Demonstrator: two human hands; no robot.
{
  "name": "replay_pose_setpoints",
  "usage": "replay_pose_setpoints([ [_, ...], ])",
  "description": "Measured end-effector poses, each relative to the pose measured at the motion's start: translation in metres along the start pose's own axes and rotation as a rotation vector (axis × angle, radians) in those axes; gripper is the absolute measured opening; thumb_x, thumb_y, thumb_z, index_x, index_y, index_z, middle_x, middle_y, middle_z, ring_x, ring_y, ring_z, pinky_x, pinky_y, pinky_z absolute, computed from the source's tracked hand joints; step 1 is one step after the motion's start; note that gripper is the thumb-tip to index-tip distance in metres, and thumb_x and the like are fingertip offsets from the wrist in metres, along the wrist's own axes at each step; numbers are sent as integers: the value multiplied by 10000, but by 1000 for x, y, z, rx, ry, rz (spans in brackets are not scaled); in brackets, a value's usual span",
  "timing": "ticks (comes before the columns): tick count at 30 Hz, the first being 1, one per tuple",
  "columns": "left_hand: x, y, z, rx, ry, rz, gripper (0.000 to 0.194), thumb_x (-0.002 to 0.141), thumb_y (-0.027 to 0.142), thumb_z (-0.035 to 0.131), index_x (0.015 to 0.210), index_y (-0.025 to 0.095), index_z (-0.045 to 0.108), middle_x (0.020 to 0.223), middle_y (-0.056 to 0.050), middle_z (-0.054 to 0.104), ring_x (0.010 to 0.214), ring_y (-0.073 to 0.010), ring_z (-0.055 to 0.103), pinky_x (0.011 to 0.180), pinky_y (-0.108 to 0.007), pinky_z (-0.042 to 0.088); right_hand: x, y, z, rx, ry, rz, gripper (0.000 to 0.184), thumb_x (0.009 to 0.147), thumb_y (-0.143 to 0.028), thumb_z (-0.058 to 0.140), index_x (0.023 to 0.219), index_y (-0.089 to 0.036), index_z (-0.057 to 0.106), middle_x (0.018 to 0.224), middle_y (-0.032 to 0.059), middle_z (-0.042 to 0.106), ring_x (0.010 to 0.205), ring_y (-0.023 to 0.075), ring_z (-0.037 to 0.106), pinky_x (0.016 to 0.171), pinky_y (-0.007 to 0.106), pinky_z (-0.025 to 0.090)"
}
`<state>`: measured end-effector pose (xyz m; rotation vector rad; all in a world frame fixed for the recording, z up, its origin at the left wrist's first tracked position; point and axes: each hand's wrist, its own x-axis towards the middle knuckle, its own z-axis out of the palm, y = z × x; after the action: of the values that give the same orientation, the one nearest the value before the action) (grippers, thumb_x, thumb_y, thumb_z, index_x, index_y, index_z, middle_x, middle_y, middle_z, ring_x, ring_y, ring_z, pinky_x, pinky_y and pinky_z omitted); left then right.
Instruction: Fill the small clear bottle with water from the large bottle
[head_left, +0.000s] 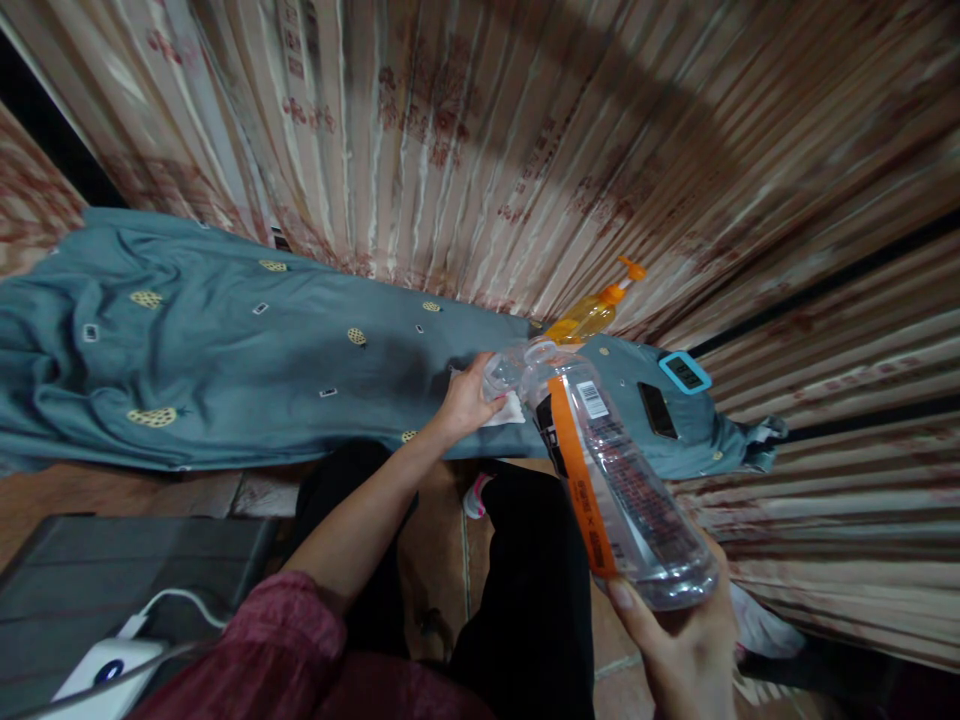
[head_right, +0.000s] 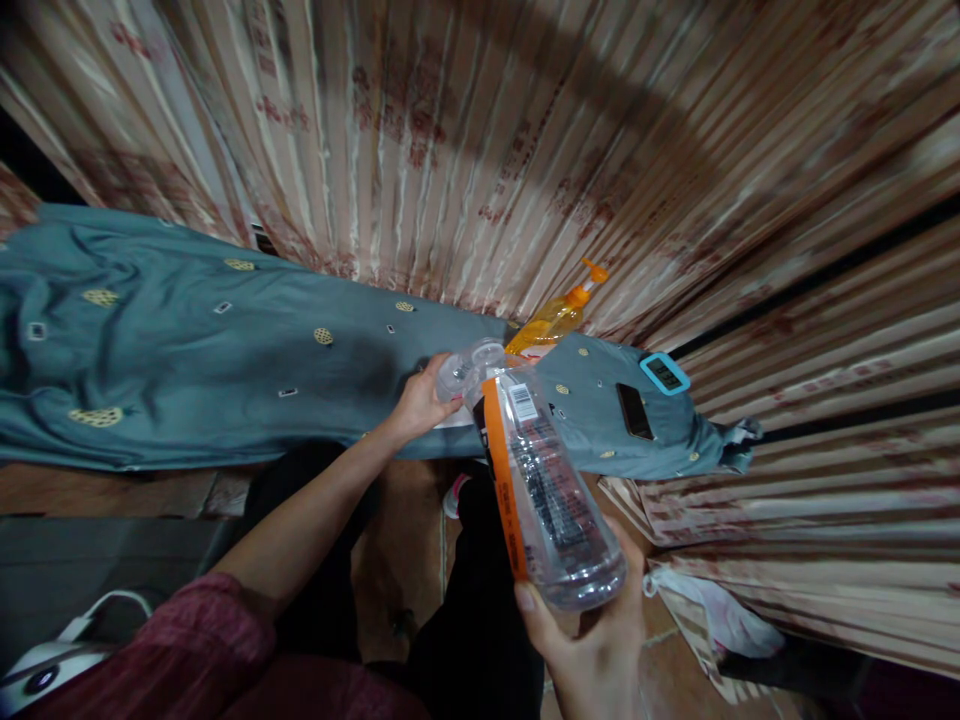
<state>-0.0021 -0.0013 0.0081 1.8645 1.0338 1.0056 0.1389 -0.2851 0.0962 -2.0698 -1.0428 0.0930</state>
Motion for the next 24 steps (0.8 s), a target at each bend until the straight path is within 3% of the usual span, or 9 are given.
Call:
replay_pose_setpoints([
  [24,1,-4,2,-9,9,29,652,730,244,786,1333,228,540,1179,-55,751,1089,-273,730,971,-413,595,-1,-5,0,3,4,-24,844,625,-571,847,1315,-175,565,1224,144,667,1115,339,650,916,456,532],
])
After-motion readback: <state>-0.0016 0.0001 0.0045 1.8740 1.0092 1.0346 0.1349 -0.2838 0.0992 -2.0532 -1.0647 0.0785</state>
